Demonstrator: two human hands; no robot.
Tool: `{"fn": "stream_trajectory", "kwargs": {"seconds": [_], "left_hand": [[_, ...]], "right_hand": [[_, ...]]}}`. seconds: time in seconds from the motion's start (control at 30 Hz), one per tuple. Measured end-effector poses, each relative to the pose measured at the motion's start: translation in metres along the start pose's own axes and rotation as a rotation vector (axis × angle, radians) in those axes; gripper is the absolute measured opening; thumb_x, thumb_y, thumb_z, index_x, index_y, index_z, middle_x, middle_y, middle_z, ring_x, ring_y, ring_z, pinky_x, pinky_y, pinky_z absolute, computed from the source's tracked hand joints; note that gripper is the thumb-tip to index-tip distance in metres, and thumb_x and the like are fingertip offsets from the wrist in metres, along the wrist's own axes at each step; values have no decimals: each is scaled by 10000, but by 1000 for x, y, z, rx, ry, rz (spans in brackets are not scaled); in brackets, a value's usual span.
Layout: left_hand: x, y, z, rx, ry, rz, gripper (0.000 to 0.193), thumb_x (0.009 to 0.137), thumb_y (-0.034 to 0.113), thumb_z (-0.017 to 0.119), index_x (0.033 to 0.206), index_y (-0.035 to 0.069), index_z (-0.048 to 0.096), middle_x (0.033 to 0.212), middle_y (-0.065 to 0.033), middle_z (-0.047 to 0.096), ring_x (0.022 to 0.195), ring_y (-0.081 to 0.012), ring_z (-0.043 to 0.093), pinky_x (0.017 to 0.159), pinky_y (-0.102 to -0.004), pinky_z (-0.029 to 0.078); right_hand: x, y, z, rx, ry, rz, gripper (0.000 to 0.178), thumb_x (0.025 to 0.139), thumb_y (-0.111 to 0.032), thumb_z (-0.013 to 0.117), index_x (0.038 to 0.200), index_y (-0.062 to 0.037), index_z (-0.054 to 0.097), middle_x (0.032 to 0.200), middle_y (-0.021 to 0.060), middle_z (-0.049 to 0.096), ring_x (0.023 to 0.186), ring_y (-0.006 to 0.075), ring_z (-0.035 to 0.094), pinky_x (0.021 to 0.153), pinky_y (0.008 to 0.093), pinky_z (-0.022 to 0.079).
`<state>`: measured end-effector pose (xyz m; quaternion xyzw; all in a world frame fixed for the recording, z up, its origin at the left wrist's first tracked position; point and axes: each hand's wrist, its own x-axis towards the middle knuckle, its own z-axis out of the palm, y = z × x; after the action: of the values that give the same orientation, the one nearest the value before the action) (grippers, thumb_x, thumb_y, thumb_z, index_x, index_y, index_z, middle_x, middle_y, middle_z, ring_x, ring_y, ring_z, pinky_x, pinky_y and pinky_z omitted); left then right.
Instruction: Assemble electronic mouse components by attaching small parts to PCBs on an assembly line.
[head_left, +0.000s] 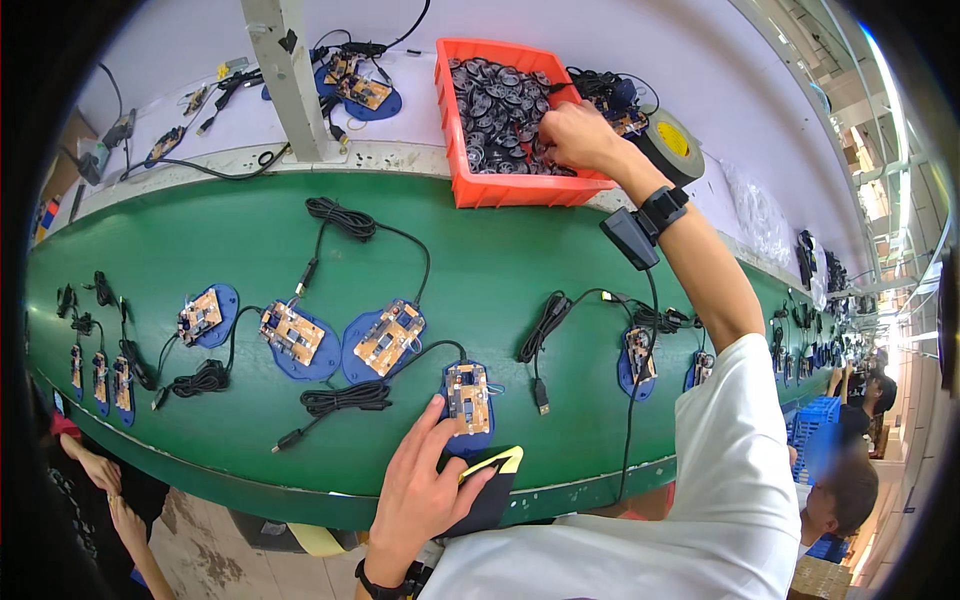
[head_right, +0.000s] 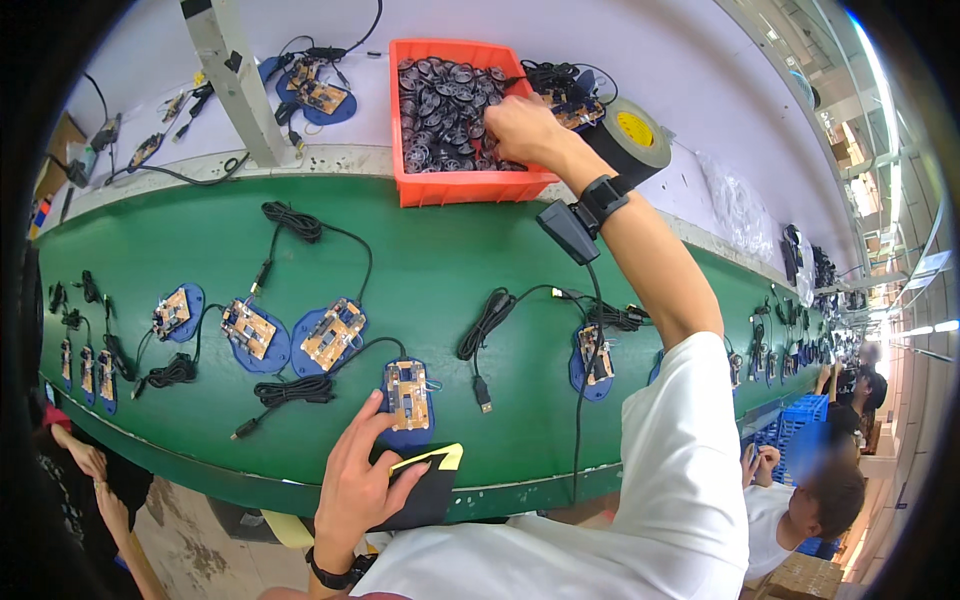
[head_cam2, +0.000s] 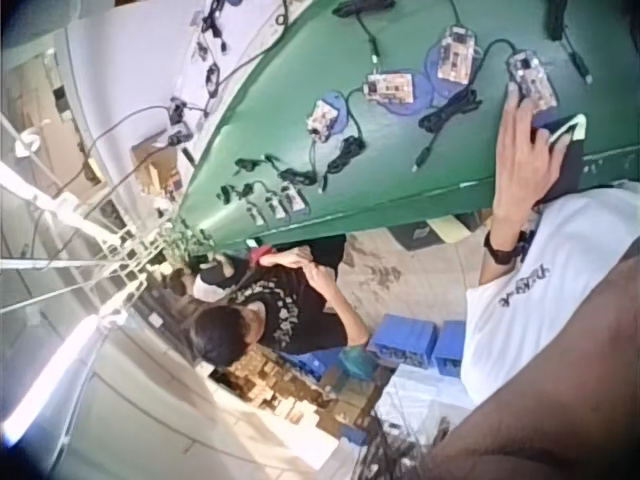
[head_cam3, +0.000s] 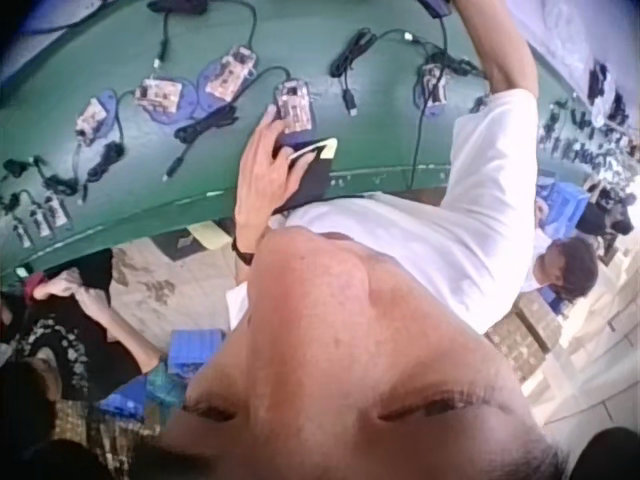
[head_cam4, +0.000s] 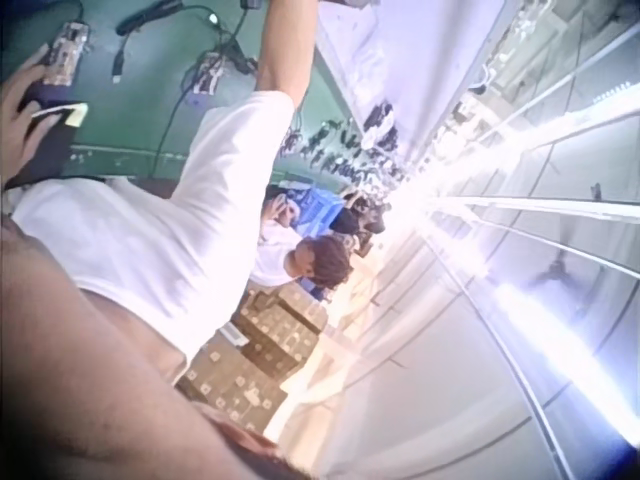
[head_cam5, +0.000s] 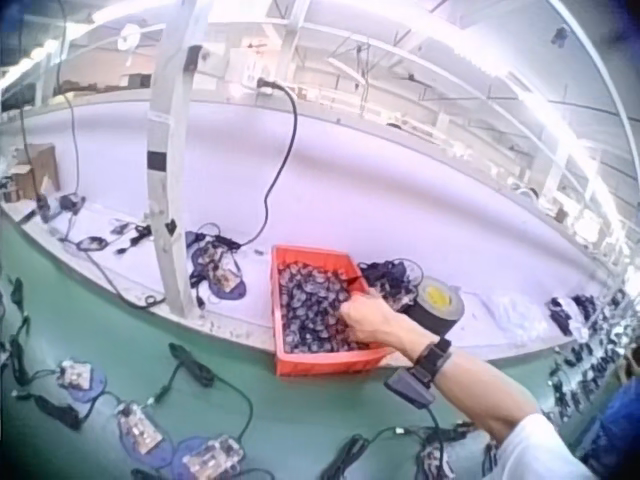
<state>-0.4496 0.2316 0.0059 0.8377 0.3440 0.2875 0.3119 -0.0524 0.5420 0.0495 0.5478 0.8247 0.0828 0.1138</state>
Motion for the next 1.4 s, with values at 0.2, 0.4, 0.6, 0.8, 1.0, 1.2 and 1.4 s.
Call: {"fn": "stream_trajectory", "kwargs": {"seconds": [0.2,0.4,0.6,0.8,1.0,1.2,1.4], "left_hand": [[3,-1,4,35,-37,81,382,829,229,893,736,-33,632,1399,-218,643,1420,-507,541,1070,-583,545],[-1,-3,19,68,-41,99,417,846,267,886,726,-37,626,1445,-240,618,1450,-529,496,1113,-607,522],[-3,9,17,76,-22,104,427,856,278,885,721,-38,632,1453,-274,607,1443,-527,503,1131,-595,507],[-5,3,16,52,-44,113,428,872,285,871,720,-39,637,1453,-274,610,1418,-500,537,1141,-573,500],[-5,-5,11,48,-74,110,431,869,283,870,727,-50,637,1464,-278,601,1388,-491,569,1126,-560,518],[4,-2,11,38,-41,99,407,856,231,860,720,-63,612,1519,-308,557,1358,-475,603,1101,-525,546],[6,-3,16,33,-21,81,398,862,208,860,725,-71,611,1503,-303,577,1338,-465,624,1084,-516,557]], "right_hand": [[-38,-12,-31,496,436,3,339,893,-95,691,1222,-30,742,1063,203,758,1020,417,725,970,509,577],[3,2,0,141,-23,55,327,832,-113,753,1149,-33,762,1100,179,780,1125,392,717,983,496,573],[17,3,7,73,-23,57,295,811,-138,809,1097,-74,774,1008,222,755,967,443,729,862,528,594],[-21,2,-18,492,158,70,357,872,-125,824,1204,-10,767,986,199,791,941,348,772,851,438,609],[-80,-80,-63,999,252,142,312,947,-79,814,1245,5,779,981,82,756,863,154,726,790,313,601],[-164,-165,-51,1534,89,54,289,971,21,768,1257,-15,790,1175,42,650,1067,120,657,872,284,589],[-189,-225,-23,1270,147,-26,372,919,37,773,1287,-17,751,1269,122,687,1160,264,700,956,351,597]]}}
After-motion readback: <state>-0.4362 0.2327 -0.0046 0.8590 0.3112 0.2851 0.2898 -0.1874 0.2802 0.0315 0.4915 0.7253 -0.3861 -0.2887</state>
